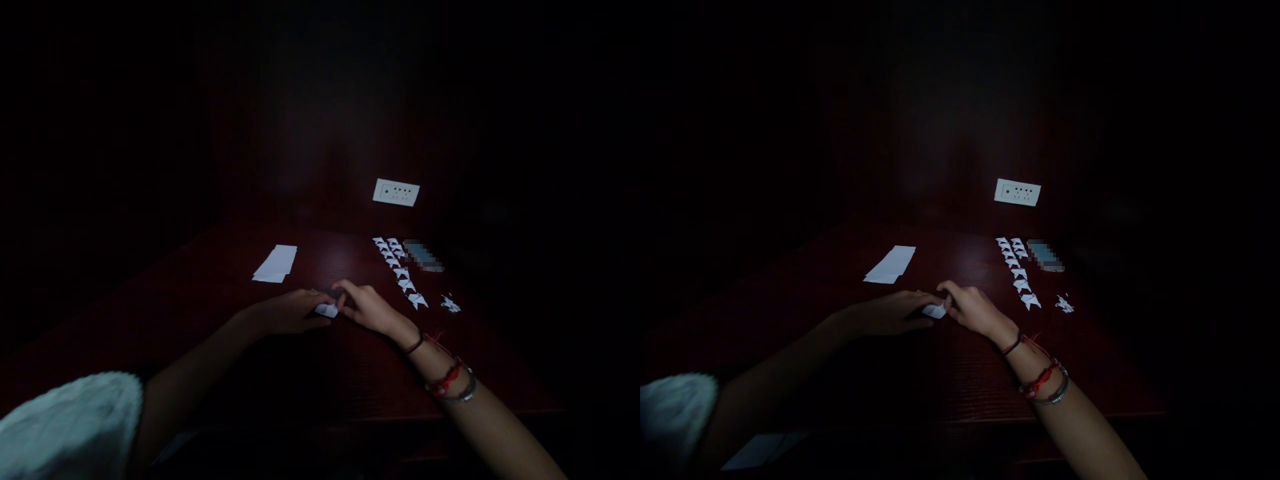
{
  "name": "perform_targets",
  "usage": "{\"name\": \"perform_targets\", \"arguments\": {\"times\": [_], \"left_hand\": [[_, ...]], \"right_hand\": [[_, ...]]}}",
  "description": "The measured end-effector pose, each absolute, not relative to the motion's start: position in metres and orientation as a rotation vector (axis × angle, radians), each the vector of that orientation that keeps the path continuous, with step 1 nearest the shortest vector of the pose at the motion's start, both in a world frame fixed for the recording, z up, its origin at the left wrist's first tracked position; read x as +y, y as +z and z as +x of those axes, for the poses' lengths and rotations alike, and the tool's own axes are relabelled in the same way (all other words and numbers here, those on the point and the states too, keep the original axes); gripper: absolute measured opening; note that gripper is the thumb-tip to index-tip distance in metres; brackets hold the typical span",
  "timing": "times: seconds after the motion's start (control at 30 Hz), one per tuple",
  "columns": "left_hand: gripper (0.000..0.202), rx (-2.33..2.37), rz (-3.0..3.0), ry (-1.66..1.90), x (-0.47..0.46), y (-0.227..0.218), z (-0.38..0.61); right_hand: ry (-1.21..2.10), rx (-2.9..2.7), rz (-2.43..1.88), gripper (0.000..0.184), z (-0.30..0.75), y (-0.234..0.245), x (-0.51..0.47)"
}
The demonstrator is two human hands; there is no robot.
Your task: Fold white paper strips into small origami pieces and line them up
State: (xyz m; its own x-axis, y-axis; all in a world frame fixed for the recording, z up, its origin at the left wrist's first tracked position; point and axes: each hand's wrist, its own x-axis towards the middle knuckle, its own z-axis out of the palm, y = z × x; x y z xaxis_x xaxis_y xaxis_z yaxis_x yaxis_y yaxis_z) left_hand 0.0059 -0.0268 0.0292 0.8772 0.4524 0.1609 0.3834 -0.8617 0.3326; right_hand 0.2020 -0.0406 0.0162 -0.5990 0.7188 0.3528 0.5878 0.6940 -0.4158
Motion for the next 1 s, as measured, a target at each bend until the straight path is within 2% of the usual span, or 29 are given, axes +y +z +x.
{"name": "perform_targets", "arguments": {"times": [0.5, 0.8, 1.0], "left_hand": [[0.028, 0.561, 2.802, 0.393, -0.025, 0.026, 0.007], [0.028, 0.577, 2.823, 0.376, -0.022, 0.023, 0.007], [0.026, 0.565, 2.826, 0.424, -0.023, 0.018, 0.009]], "right_hand": [[0.062, -2.451, -1.226, 0.036, 0.2, 0.019, -0.044], [-0.083, -2.605, -1.159, 0.036, 0.203, 0.023, -0.046], [-0.063, -2.615, -1.139, 0.038, 0.204, 0.023, -0.048]]}}
